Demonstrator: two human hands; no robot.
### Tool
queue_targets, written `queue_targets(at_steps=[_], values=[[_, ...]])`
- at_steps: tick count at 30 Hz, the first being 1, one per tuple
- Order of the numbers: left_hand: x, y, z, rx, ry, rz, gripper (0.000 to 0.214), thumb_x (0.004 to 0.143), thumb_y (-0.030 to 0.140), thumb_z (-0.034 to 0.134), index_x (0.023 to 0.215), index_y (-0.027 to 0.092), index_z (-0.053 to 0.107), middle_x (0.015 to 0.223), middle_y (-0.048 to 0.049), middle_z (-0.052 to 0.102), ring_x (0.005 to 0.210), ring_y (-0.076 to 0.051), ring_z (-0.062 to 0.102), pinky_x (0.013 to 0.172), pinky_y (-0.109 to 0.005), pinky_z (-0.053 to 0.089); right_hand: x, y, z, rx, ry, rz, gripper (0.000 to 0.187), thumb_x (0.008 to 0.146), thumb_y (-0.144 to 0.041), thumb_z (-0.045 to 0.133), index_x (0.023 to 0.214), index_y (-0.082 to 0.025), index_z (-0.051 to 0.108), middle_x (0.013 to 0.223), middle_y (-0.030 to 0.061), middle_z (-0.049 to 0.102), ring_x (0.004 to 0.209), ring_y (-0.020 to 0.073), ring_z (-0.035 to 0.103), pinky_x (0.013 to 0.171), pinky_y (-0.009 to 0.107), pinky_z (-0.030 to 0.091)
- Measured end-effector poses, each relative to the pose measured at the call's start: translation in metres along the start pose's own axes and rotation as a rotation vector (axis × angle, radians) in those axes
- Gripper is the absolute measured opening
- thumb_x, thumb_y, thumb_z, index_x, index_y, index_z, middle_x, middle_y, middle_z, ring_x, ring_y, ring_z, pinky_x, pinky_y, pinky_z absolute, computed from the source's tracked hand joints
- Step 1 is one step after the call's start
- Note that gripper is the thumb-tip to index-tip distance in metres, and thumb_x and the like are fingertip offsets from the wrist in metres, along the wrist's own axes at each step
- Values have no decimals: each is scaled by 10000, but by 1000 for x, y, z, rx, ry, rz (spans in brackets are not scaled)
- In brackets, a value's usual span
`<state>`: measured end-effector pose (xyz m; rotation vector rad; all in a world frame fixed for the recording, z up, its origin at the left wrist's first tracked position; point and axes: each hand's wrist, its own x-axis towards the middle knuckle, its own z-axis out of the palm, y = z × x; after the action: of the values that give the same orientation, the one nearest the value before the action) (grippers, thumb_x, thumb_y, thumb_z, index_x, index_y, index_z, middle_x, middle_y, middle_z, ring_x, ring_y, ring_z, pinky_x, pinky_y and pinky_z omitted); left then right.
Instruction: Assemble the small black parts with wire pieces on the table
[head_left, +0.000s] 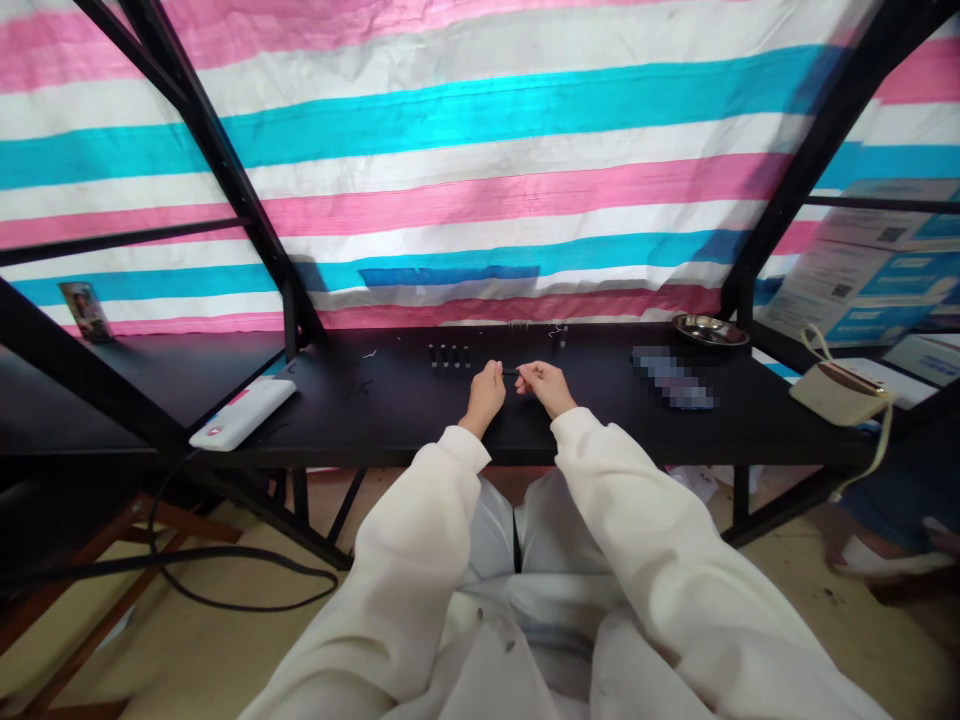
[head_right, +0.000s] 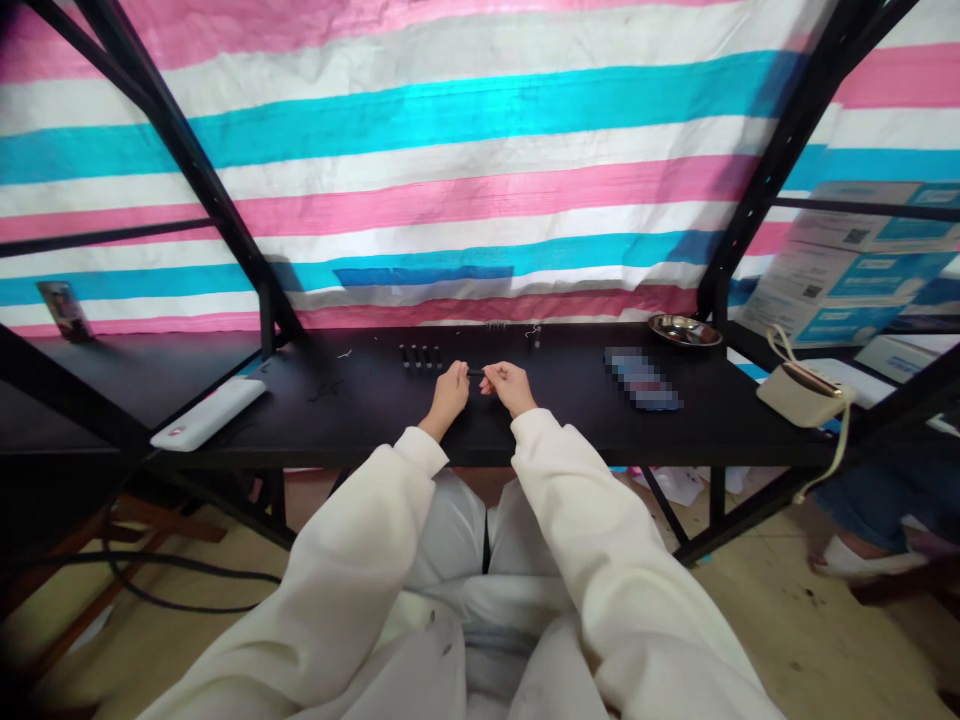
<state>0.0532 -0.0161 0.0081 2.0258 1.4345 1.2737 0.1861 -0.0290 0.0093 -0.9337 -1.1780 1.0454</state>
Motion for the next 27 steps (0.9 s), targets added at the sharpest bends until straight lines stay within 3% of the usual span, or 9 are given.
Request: queue_targets(at_steps=[17, 27], values=[[1, 0, -1, -165, 0, -226, 471, 906, 423, 273, 521, 187, 406, 426, 13, 461, 363, -87, 409, 466, -218, 326, 0, 1, 2, -67, -6, -50, 471, 561, -616, 675, 697, -176, 579, 542, 0, 602, 472, 113, 547, 536, 283, 493], [1, 3, -1, -170, -19, -221, 479, 910, 417, 271, 519, 182, 418, 440, 18, 477, 334, -80, 417, 474, -232, 355, 2, 5, -1, -137, 38, -92, 419, 617, -576, 640, 714, -174, 573, 560, -1, 585, 481, 101, 516, 517, 261, 451]])
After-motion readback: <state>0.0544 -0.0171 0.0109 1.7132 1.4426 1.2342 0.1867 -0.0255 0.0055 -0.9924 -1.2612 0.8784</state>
